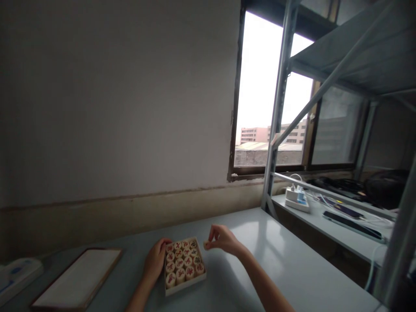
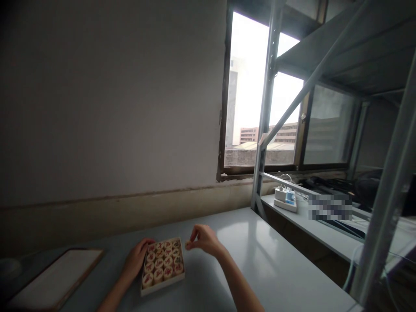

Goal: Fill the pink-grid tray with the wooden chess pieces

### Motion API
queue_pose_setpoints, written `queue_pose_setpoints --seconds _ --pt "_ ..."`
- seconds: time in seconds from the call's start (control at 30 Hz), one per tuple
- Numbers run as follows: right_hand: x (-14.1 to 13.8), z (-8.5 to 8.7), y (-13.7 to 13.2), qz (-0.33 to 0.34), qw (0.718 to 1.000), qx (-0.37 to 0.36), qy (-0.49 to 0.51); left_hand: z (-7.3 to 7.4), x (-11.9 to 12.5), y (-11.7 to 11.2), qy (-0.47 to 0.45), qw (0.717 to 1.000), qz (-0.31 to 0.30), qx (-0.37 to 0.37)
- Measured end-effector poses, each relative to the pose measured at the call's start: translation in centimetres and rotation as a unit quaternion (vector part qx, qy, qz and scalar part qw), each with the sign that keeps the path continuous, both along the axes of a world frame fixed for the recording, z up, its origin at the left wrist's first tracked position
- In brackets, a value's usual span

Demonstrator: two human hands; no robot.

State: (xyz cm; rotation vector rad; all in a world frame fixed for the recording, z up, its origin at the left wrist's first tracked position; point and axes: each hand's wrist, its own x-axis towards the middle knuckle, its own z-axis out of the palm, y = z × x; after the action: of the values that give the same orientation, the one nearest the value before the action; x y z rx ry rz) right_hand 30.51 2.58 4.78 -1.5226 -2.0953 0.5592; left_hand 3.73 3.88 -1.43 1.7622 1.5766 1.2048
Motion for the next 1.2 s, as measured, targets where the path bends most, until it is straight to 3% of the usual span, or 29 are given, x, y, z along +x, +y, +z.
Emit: queue_pose_setpoints --seconds 0.17,0.3,0.77,0.87,0.97,1.07,1.2 --pt "4.8 -0.5 1.0 -0.067 0.994 -0.062 -0.056 -0.4 -0.1 0.2 0.004 1.000 0.000 0.002" --pt "6.9 -1.3 1.4 -0.094 0.991 -0.085 -0.047 -0.3 -0.1 0.2 -0.007 1.000 -0.002 0.002" --pt "3.9 -0.3 0.6 -0.167 0.963 0.079 -0.196 0.1 -0.1 0.0 -0.008 1.000 -0.007 0.000" --pt "1.9 0.6 -0.4 -0.101 0.969 0.131 -0.182 0.0 -0.1 0.1 -0.013 1.000 -0.005 0.006" --pt "-1.3 1.2 -2.2 0.034 0.972 0.178 -0.150 0.0 -0.2 0.2 -0.016 1.000 -0.004 0.001" --pt "-4.0 1.2 -3.6 0.142 0.962 0.161 -0.169 0.0 -0.3 0.2 -0.020 1.000 -0.009 -0.004" --pt "-4.8 0.9 -3.9 0.180 0.957 0.136 -0.182 0.0 -0.4 0.2 -0.018 1.000 -0.018 -0.004"
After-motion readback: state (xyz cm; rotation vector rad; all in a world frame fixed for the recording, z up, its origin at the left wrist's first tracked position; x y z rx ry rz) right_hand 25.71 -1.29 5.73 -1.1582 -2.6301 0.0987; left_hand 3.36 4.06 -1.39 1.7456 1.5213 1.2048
